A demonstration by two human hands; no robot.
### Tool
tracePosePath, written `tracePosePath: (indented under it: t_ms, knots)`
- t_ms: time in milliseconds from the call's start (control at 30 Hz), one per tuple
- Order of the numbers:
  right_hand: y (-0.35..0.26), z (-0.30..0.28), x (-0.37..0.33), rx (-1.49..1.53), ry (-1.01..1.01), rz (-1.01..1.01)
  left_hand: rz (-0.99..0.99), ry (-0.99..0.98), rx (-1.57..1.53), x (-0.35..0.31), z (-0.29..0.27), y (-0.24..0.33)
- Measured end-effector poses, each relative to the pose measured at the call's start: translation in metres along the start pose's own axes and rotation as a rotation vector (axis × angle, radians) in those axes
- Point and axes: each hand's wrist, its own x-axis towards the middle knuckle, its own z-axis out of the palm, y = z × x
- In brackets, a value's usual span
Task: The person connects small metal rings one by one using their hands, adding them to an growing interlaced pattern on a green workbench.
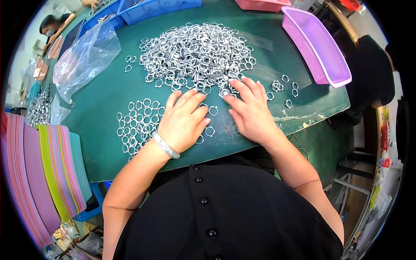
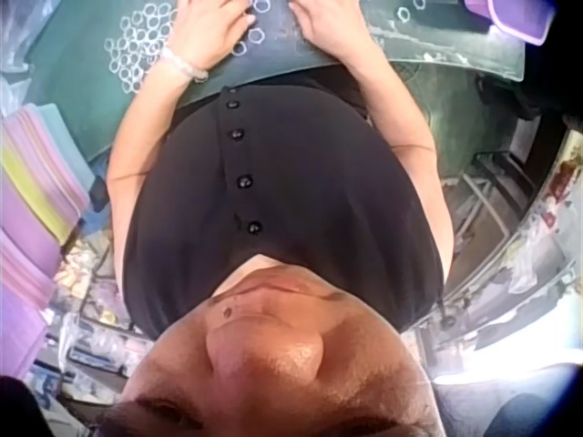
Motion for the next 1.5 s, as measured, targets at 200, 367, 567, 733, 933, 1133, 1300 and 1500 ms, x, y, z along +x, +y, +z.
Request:
tracePosePath:
  t_ms: [200,367,567,733,933,1133,1300,1500]
  knots:
    - [0.002,0.001,-0.001,0.064,-0.031,-0.052,0.124,-0.102,-0.126,-0.003,-0.001,0.004]
    - [0.004,-0.001,-0.003,0.124,-0.001,-0.074,0.098,-0.047,-0.14,-0.012,-0.007,0.002]
    - [-0.001,-0.009,-0.006,0.223,-0.124,-0.217,0.094,-0.043,-0.169,-0.016,-0.011,0.001]
    - [0.009,-0.004,-0.005,0.28,0.038,-0.183,0.096,0.02,-0.204,-0.017,-0.009,0.0]
    - [0.005,-0.001,-0.007,0.195,0.084,-0.114,0.037,0.119,-0.199,-0.016,-0.005,0.0]
    - [-0.002,0.003,-0.006,0.124,0.079,-0.111,0.027,0.107,-0.129,-0.013,-0.006,0.004]
    - [-0.002,0.005,-0.003,0.097,0.091,-0.096,0.032,0.082,-0.107,-0.013,-0.004,0.004]
    - [-0.004,0.005,-0.003,0.072,0.076,-0.095,0.031,0.063,-0.103,-0.013,-0.004,0.004]
